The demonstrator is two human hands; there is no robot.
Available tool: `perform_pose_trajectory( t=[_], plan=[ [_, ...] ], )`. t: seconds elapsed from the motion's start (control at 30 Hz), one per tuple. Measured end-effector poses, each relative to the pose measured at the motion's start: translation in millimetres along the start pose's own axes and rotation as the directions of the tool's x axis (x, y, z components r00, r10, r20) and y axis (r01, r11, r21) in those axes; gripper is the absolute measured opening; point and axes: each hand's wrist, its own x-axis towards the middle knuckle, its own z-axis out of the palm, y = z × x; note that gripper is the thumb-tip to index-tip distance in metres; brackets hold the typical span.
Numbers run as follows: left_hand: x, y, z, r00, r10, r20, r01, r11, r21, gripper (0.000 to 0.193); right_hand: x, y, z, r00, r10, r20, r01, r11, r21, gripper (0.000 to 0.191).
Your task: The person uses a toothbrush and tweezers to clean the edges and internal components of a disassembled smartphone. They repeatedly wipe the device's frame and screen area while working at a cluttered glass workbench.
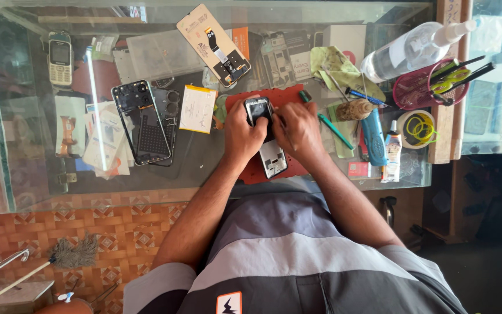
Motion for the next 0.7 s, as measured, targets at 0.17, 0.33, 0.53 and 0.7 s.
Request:
perform_pose_trajectory(
  t=[0.17,0.33,0.53,0.7],
  plan=[
    [0,-1,-1,1.0,-0.02,-0.004,0.02,1.0,0.017,0.04,-10,2,-9,0.994,0.049,0.096,-0.05,0.999,0.013,0.013],
    [-1,0,0,0.999,-0.024,-0.043,0.026,0.999,0.041,0.039,-39,-4,-24,0.987,0.048,0.153,-0.063,0.994,0.093,0.011],
    [-1,1,-1,0.996,-0.079,-0.046,0.081,0.996,0.036,0.037,-74,-10,-41,0.963,0.074,0.261,-0.106,0.988,0.111,0.018],
    [-1,-4,-2,0.997,-0.067,-0.031,0.068,0.997,0.027,0.039,-82,-3,-51,0.974,0.045,0.221,-0.088,0.978,0.189,0.012]
  ],
)
